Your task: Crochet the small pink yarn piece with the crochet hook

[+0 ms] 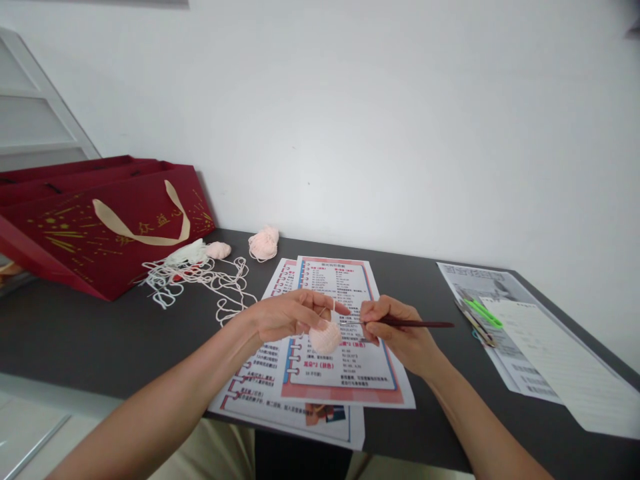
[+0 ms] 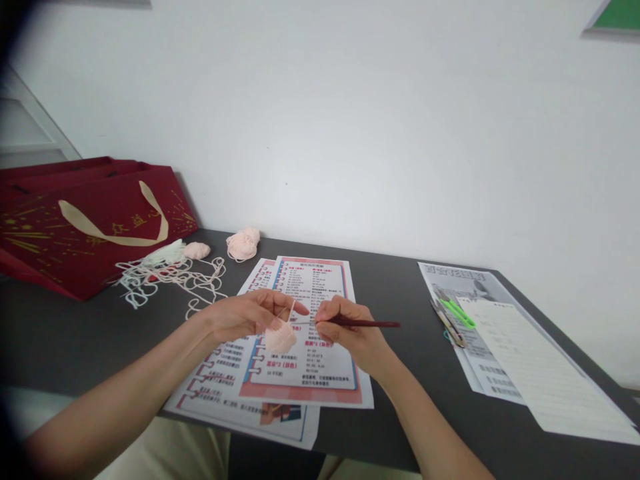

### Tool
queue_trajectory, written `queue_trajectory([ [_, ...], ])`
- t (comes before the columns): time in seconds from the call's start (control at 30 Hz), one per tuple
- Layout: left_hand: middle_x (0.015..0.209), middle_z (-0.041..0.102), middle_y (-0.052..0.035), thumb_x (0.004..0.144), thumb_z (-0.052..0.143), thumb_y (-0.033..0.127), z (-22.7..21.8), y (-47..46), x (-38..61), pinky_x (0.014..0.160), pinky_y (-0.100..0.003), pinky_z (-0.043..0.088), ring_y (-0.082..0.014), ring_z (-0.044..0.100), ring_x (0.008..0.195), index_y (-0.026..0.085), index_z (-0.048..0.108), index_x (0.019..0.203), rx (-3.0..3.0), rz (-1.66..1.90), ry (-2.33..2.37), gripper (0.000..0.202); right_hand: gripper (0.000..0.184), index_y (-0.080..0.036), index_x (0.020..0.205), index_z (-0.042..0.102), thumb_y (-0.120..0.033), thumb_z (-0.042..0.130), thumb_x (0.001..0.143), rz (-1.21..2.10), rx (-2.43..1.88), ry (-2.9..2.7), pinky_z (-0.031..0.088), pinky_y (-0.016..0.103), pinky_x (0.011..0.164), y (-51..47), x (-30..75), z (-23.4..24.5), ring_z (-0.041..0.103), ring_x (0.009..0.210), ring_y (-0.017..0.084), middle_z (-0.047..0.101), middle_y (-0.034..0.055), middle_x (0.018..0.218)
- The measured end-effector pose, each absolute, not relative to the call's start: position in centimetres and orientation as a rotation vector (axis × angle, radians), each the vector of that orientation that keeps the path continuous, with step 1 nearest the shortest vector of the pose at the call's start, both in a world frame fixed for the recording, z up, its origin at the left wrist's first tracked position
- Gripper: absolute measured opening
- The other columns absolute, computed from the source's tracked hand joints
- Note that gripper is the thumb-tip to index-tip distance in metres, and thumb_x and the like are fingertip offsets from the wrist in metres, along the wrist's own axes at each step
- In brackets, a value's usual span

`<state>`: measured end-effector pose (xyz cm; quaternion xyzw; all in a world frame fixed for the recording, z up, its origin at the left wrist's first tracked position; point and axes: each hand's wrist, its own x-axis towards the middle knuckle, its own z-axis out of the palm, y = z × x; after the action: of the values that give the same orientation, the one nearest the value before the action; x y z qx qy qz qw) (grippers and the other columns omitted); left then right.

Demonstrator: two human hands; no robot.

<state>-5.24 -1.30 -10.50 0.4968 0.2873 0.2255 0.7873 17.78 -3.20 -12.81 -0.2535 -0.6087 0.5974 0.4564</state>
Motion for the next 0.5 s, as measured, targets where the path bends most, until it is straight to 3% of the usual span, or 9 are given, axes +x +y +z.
queue_trajectory([
  [0.2, 0.068, 0.058, 0.001, 0.067, 0.072, 0.018, -10.6, -1.2, -5.3, 0.052, -0.021, 0.029, -0.0077, 0.045, 0.057, 0.016, 0.069, 0.105, 1.109, 0.486, 0.612, 0.038, 0.016, -0.019, 0.07, 0.057, -0.027, 0.071, 0.075, 1.56, -0.631, -1.397, 0.031, 0.026, 0.049, -3.3, 17.3, -12.5, 0.042, 0.051, 0.01, 0.052, -0.0035, 0.059],
  [0.5, 0.068, 0.056, 0.0033, 0.073, 0.069, 0.019, -10.9, -2.0, -4.0, 0.061, -0.024, 0.034, -0.009, 0.049, 0.062, 0.017, 0.063, 0.108, 1.306, 0.723, 0.704, 0.036, 0.019, -0.019, 0.07, 0.052, -0.028, 0.066, 0.078, 1.68, -0.67, -1.196, 0.028, 0.023, 0.046, -3.8, 16.2, -12.2, 0.042, 0.047, 0.008, 0.052, -0.0043, 0.055],
])
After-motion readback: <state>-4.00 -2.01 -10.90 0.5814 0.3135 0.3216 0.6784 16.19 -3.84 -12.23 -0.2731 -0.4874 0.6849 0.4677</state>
